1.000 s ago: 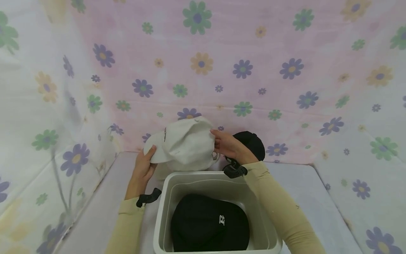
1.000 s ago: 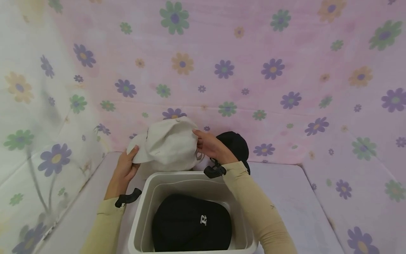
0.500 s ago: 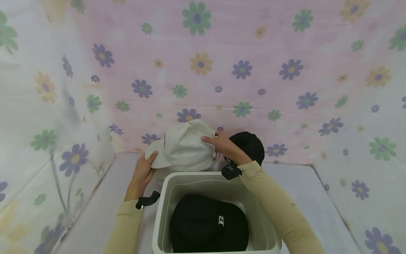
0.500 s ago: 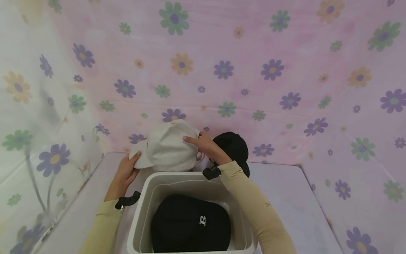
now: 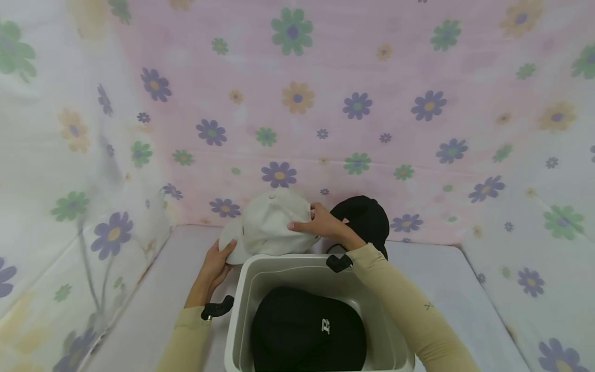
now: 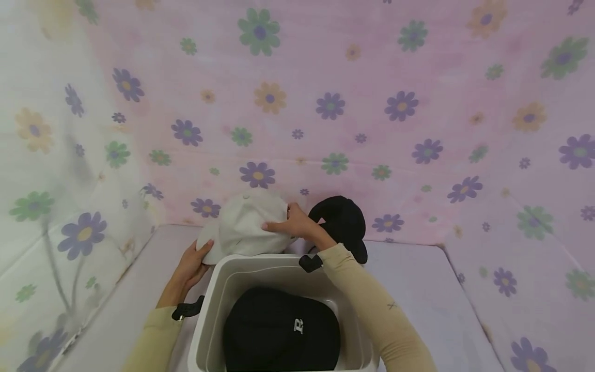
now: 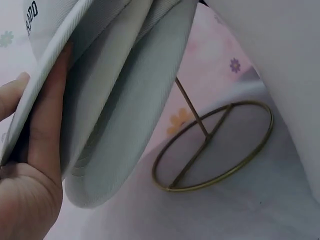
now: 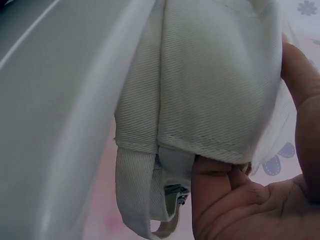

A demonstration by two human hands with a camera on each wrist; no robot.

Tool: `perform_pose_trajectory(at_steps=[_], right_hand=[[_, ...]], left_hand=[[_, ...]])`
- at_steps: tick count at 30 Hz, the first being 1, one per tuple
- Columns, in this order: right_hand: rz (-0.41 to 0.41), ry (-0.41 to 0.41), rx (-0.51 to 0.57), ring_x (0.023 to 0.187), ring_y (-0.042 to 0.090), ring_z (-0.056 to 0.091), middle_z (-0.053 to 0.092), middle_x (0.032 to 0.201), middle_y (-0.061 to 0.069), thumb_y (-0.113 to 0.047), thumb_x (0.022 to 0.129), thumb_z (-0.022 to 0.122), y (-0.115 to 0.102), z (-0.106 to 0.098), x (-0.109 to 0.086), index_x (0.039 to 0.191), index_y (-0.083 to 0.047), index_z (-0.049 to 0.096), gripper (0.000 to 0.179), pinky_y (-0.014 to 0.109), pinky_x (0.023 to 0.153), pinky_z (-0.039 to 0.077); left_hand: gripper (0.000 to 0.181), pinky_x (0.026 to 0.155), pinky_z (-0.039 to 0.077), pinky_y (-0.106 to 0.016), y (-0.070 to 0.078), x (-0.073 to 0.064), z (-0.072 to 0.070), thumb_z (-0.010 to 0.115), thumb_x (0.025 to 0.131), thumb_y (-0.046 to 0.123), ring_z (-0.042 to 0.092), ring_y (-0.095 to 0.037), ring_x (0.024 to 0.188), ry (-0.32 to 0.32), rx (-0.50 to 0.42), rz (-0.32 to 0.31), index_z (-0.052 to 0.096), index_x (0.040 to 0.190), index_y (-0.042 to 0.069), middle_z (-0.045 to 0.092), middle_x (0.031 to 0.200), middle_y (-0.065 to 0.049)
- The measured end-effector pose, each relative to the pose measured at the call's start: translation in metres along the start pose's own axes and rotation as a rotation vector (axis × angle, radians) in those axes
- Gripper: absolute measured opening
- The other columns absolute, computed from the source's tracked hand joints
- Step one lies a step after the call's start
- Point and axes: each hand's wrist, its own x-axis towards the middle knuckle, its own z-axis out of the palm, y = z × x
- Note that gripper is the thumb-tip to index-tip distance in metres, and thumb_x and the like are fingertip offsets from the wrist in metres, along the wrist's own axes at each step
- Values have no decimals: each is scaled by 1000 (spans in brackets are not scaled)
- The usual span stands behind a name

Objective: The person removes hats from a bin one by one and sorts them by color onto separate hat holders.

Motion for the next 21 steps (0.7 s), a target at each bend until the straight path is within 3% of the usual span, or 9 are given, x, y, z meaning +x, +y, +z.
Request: perform_pose_trajectory(at_steps=[5,11,16,21], right_hand=[[26,31,-71,117,30,58,47,139,19,-43,88,79,0,3,-2,148,-2,31,87,48,100,52],[-18,26,-102,116,29,55,43,137,18,-39,87,81,2,1,1,146,-2,28,87,45,100,51],[-90,3,-87,117,29,56,45,137,19,-32,88,82,3,-1,5,147,-2,29,85,44,101,51],[-59,-9,-91,127,34,52,39,146,22,-27,86,83,4,-2,3,151,-1,22,93,47,103,50]], left_hand=[[63,85,55,-26,-2,1,-1,55,107,26,59,-8,108,0,70,55,24,158,6,40,146,-16],[65,79,59,-28,-3,10,4,60,104,27,61,-16,107,40,183,123,28,156,6,42,145,-24],[63,74,59,-26,-3,20,7,62,103,28,64,-9,98,73,168,170,33,154,6,46,140,-24],[66,77,59,-27,-6,22,4,61,103,28,64,-11,101,69,116,127,31,158,11,43,145,-23]])
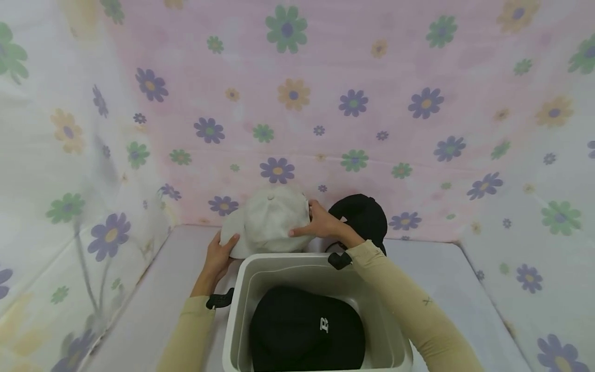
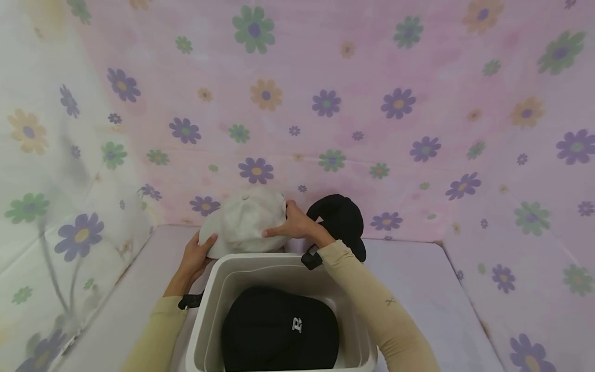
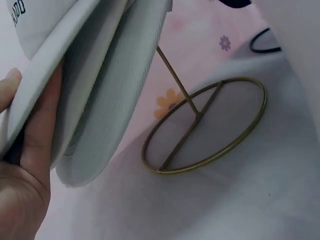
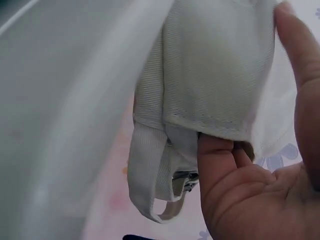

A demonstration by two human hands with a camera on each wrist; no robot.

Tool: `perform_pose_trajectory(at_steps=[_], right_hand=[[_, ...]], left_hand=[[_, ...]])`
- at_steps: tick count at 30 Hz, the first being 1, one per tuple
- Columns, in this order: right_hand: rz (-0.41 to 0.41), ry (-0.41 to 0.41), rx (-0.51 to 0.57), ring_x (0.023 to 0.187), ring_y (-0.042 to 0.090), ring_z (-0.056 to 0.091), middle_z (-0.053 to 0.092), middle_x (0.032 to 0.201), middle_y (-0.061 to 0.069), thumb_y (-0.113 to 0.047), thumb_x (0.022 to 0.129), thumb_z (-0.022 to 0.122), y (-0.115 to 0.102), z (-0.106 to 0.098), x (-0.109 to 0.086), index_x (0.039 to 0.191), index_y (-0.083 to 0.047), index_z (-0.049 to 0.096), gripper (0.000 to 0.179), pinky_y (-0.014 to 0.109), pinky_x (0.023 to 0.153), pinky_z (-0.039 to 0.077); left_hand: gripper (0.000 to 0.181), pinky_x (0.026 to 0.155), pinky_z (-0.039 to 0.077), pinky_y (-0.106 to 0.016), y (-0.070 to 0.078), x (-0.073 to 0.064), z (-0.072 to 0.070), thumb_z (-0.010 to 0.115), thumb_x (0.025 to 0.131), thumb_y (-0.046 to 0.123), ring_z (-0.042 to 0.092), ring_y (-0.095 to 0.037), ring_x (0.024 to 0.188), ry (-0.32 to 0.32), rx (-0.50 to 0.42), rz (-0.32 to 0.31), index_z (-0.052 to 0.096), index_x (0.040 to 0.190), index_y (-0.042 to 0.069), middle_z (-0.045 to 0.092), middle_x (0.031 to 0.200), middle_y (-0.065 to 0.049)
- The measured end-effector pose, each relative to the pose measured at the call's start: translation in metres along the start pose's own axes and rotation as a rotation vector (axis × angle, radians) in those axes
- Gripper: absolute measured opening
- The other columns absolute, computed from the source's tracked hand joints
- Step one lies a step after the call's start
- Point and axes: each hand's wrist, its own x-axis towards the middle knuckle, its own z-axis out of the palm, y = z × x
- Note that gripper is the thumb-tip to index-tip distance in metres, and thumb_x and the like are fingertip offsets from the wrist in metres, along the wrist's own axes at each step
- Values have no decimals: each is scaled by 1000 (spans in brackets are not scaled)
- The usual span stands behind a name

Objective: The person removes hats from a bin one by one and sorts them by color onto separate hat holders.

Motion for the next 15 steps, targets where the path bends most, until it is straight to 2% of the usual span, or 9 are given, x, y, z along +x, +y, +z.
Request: perform_pose_trajectory(at_steps=[4,7,11,15], right_hand=[[23,11,-36,128,34,49,37,145,21,-29,83,86,-1,4,-1,152,-1,20,100,47,105,48],[26,27,-94,122,32,50,40,141,21,-31,81,88,-1,7,-1,152,1,20,103,47,105,46],[45,48,-146,122,32,50,43,140,20,-34,79,89,-2,10,-2,153,2,18,109,47,106,45],[81,58,-165,129,33,47,40,145,21,-36,78,90,-4,13,-3,156,0,14,114,48,110,42]], left_hand=[[66,79,59,-29,-4,-3,-3,61,103,28,61,-21,112,-15,32,-8,29,159,12,42,148,-25],[66,79,59,-30,-9,-6,-4,62,103,28,61,-25,112,-19,48,-9,30,158,10,42,147,-26],[64,76,60,-30,-17,-8,-5,62,103,26,64,-20,103,-19,54,-10,31,156,8,43,143,-27],[63,73,60,-29,-16,-8,-5,63,103,27,65,-15,96,-18,63,-8,33,155,8,45,141,-27]])
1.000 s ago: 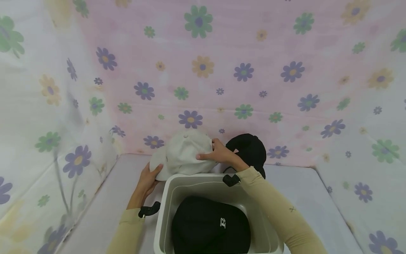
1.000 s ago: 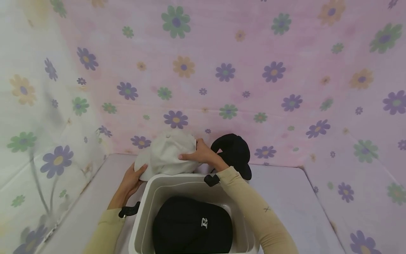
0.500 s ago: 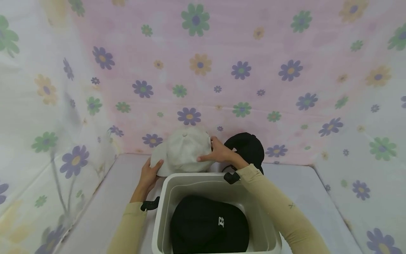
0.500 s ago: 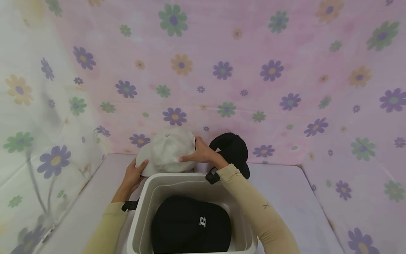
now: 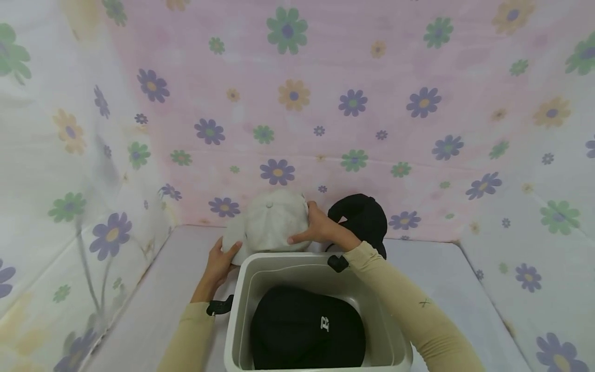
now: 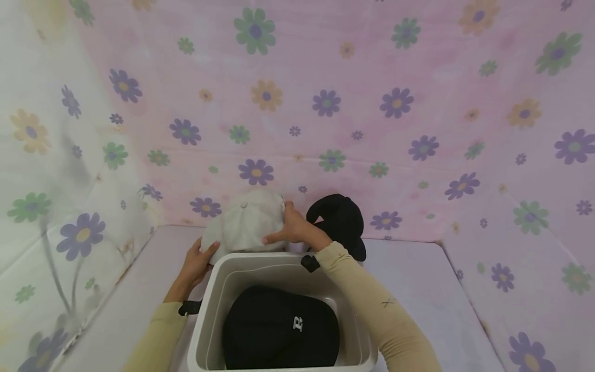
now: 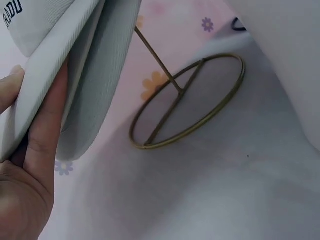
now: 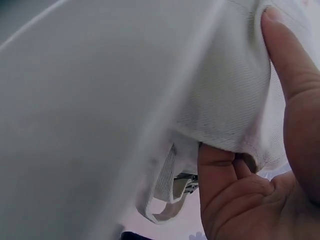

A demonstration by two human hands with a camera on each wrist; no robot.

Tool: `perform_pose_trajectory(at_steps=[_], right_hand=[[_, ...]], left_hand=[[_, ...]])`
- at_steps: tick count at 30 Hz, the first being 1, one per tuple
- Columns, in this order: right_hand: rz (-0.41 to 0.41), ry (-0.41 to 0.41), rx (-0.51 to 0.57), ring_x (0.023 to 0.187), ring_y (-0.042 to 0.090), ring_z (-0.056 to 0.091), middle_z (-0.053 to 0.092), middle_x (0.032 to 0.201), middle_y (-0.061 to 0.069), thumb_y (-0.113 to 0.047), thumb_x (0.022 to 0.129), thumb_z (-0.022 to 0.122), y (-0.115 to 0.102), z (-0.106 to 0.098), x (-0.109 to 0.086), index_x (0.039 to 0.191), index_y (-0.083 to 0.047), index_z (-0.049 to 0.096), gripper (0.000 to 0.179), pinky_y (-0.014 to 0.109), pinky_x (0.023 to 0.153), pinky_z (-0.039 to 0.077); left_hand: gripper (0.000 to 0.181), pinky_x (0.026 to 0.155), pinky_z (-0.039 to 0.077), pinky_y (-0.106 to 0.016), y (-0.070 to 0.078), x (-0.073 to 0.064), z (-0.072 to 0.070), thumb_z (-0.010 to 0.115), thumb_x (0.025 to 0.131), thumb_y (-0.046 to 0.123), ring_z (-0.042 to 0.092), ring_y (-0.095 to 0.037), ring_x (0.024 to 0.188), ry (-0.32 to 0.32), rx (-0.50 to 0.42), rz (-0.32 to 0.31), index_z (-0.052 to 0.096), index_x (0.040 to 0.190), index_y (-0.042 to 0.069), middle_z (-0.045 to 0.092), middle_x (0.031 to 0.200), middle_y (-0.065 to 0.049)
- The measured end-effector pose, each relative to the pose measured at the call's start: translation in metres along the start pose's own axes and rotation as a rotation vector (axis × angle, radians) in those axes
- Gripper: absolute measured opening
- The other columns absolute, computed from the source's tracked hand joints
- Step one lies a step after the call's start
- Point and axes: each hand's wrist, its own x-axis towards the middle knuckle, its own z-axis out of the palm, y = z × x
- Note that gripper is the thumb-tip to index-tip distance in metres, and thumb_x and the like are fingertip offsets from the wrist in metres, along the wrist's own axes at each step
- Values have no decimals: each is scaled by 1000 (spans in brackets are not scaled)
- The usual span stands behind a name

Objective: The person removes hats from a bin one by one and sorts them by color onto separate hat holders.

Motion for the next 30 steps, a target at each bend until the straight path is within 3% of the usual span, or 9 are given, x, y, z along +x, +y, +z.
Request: perform_pose_trajectory(at_steps=[5,14,17,21,26,28,30], right_hand=[[20,2,-22,138,34,42,36,152,23,-37,78,90,-1,2,-1,158,0,10,119,48,114,38],[-6,14,-19,130,34,47,42,145,23,-30,72,95,-2,7,-1,155,-2,13,121,48,109,42],[-2,20,-34,132,35,47,42,147,23,-31,72,95,-3,8,-4,157,-2,11,122,49,109,43],[-2,27,-49,137,35,44,38,152,23,-32,75,93,-5,8,-8,158,-2,9,123,50,111,41],[-61,34,-65,139,37,43,37,154,25,-25,77,91,-8,6,-14,158,1,10,118,51,114,38],[-79,6,-72,144,37,37,29,160,24,-22,79,89,-12,2,-21,160,1,4,119,51,117,35],[-99,-45,-81,149,37,30,20,165,23,-20,83,86,-17,-4,-29,161,1,-2,119,52,119,32]], left_hand=[[65,71,60,-28,0,1,-1,64,102,28,66,-13,93,12,-11,-14,33,156,10,46,141,-27],[66,62,60,-27,-4,-3,0,67,100,28,69,-10,80,58,-3,9,36,156,11,51,133,-31],[68,57,60,-29,-3,-6,0,67,100,33,71,-12,65,73,52,21,36,156,10,59,123,-36],[78,57,61,-31,-1,-13,-3,64,101,40,70,-13,56,76,146,2,26,159,6,70,102,-30],[90,63,61,-29,2,-28,-6,60,103,39,71,-12,66,20,201,-56,6,160,-4,75,88,-13],[90,67,61,-30,3,-35,-8,60,103,37,73,-14,70,4,258,-61,4,160,-5,75,91,-17],[89,71,62,-34,6,-44,-10,60,103,36,74,-20,78,-5,383,-43,6,159,-6,74,101,-24]])
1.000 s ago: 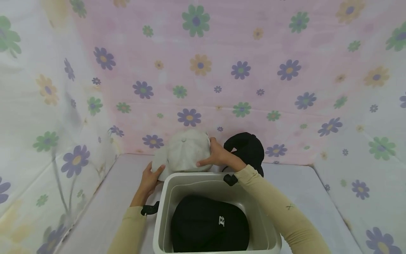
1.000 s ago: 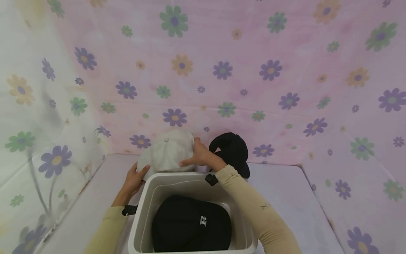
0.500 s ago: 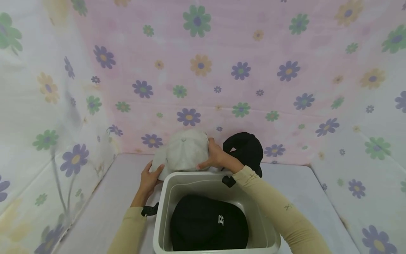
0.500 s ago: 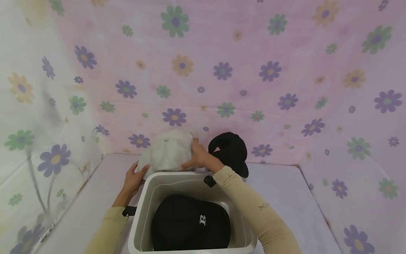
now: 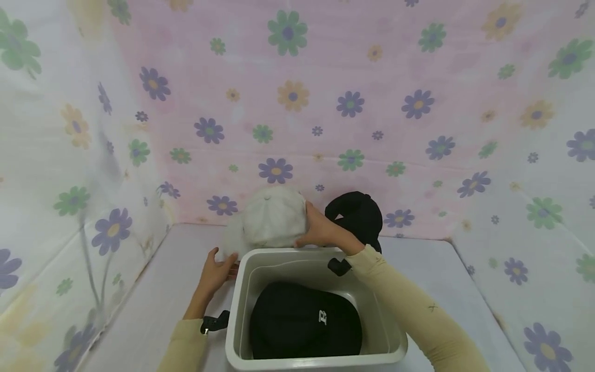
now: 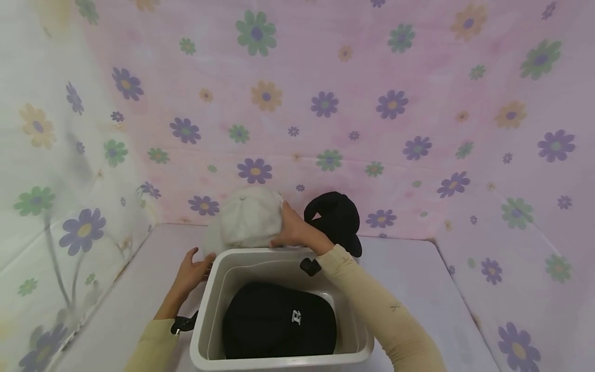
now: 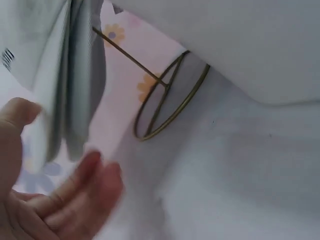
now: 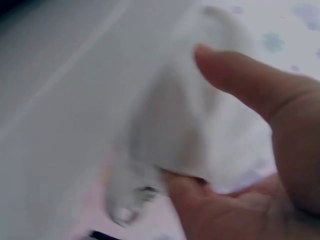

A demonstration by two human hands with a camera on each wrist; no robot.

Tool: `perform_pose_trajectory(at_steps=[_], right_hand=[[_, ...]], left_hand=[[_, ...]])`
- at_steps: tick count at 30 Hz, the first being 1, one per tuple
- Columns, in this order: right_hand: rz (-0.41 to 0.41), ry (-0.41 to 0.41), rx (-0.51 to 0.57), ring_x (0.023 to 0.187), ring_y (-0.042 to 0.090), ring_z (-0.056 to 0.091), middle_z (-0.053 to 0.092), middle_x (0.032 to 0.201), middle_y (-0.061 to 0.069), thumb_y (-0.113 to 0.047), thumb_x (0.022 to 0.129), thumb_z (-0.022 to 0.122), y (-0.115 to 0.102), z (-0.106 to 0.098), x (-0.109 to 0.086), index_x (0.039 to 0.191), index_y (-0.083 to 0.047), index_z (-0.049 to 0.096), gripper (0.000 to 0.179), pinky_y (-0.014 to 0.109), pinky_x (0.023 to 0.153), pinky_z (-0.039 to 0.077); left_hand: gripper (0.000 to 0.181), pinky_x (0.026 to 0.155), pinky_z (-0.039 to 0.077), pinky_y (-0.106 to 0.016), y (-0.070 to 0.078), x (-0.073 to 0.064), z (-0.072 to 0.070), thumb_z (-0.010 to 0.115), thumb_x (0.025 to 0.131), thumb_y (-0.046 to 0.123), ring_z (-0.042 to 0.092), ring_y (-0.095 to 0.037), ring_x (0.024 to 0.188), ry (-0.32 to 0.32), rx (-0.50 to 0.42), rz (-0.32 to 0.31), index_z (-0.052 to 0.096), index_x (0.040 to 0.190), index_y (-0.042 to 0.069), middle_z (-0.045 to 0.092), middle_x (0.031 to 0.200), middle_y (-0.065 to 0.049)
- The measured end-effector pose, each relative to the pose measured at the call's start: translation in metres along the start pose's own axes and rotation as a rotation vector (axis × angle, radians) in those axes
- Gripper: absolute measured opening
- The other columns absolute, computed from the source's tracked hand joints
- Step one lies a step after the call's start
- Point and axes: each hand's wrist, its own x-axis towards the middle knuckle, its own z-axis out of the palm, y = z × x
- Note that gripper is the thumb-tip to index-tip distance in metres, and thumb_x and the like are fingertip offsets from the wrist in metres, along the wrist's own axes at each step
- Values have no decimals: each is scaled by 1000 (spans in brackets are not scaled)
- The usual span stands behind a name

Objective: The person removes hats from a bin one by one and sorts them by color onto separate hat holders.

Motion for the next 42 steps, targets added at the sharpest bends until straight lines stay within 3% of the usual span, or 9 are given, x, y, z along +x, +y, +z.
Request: perform_pose_trajectory(at_steps=[4,6,9,14,20,25,30,35,42], right_hand=[[-6,-84,-93,155,39,13,4,169,21,-24,92,77,-17,-17,-27,162,-1,-4,109,57,122,23],[-27,-79,-151,155,41,9,5,168,22,-28,95,74,-27,-25,-43,163,-1,2,102,61,122,19],[-87,-30,-146,154,39,10,12,168,17,-31,98,70,-42,-33,-70,163,-7,11,92,61,121,22],[-246,2,-128,150,29,27,27,165,8,-34,101,66,-68,-37,-120,162,-11,21,80,56,118,31],[-280,-259,-292,136,17,51,53,149,1,-38,105,56,-89,-26,-159,155,-12,41,58,42,111,44],[-257,-398,-405,129,13,57,61,141,-1,-32,106,57,-83,-4,-153,150,-10,49,50,32,108,47],[-172,-460,-472,137,13,50,54,149,0,-34,102,63,-66,23,-131,152,-10,47,57,33,114,42],[-91,-544,-511,148,18,36,41,160,2,-40,100,65,-54,50,-116,156,-11,40,67,36,120,34],[-145,-594,-494,152,20,30,32,164,7,-43,101,62,-39,79,-111,158,-8,33,73,36,122,30]], left_hand=[[85,91,56,-51,8,-21,-10,61,102,38,68,-43,109,-23,301,64,15,157,-9,62,127,-35],[82,100,49,-59,15,-31,-17,60,102,37,58,-51,123,-60,376,120,19,155,-10,53,138,-38],[72,105,43,-65,25,-44,-27,59,104,31,48,-55,132,-93,388,252,26,154,-8,44,147,-39],[60,107,39,-67,44,-65,-41,55,107,24,41,-53,139,-76,366,484,33,154,-4,40,154,-33],[60,109,32,-71,77,-96,-43,54,107,29,32,-49,146,-146,405,566,32,159,7,35,161,-23],[67,114,22,-72,93,-119,-25,57,106,32,20,-47,152,-233,456,596,27,162,9,26,166,-19],[68,115,21,-72,90,-135,-3,54,106,37,16,-47,153,-284,526,599,27,161,6,21,168,-17],[67,117,18,-70,85,-142,8,49,108,41,13,-43,155,-268,609,596,27,160,5,19,169,-11],[68,118,17,-70,89,-146,12,44,109,45,13,-38,156,-228,724,556,27,160,4,19,169,-9]])
